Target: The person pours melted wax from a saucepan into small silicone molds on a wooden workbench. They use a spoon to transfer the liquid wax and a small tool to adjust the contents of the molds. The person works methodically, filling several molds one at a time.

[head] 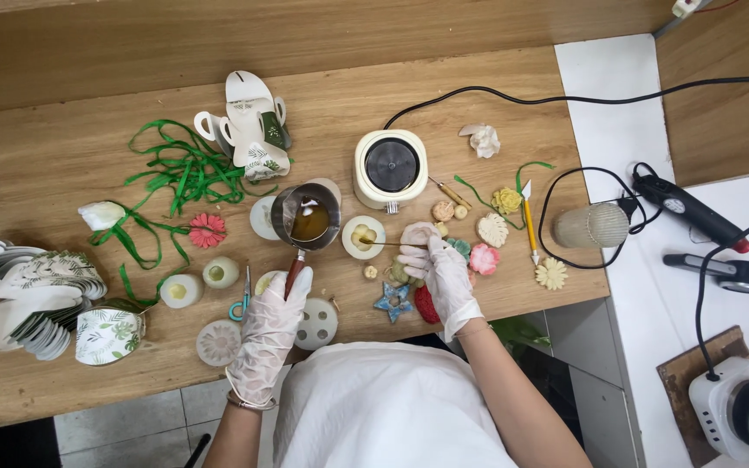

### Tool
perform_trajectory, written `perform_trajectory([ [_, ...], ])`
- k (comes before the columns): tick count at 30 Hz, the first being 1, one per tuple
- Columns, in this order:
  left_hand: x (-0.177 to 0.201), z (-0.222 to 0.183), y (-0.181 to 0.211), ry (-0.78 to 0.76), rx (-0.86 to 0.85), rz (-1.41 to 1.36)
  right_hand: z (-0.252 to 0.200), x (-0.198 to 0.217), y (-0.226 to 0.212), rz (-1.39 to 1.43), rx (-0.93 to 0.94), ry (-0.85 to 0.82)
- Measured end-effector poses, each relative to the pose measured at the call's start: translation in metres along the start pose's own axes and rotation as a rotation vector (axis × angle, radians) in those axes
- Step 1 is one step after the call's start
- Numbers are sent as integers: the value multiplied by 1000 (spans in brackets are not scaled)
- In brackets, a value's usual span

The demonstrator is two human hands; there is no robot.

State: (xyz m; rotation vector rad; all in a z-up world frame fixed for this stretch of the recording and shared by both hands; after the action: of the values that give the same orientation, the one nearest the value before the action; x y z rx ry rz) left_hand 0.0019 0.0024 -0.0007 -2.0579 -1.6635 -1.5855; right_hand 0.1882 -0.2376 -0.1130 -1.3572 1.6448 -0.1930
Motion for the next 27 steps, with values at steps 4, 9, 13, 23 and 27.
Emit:
perform_trajectory([
  [4,3,-2,2,9,16,-19,-9,-22,-10,-23,37,2],
  [9,-2,1,7,69,-65,-49,-8,-23,-20,34,-12,108],
  [13,-5,-1,8,72,-62,-24,-26,-49,-38,165,-32,-2],
  [23,-15,2,12,-23,-10,136,-15,-78,-36,-195,124,-188],
  [27,-13,-3,16,-98,73,120,-11,-68,-29,-181,97,-185],
])
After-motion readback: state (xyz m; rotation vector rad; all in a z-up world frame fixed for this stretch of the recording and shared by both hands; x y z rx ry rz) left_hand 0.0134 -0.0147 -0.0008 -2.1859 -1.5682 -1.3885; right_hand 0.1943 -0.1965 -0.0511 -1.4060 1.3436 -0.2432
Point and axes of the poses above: each hand's wrist, its own z-axis towards the middle knuckle, its own x-axis out of the back of the hand, y = z × x, the point moved 1 cm from there along z, towards the middle knuckle, and after that the axes turned 14 degrees about z, right-handed, at the moved point
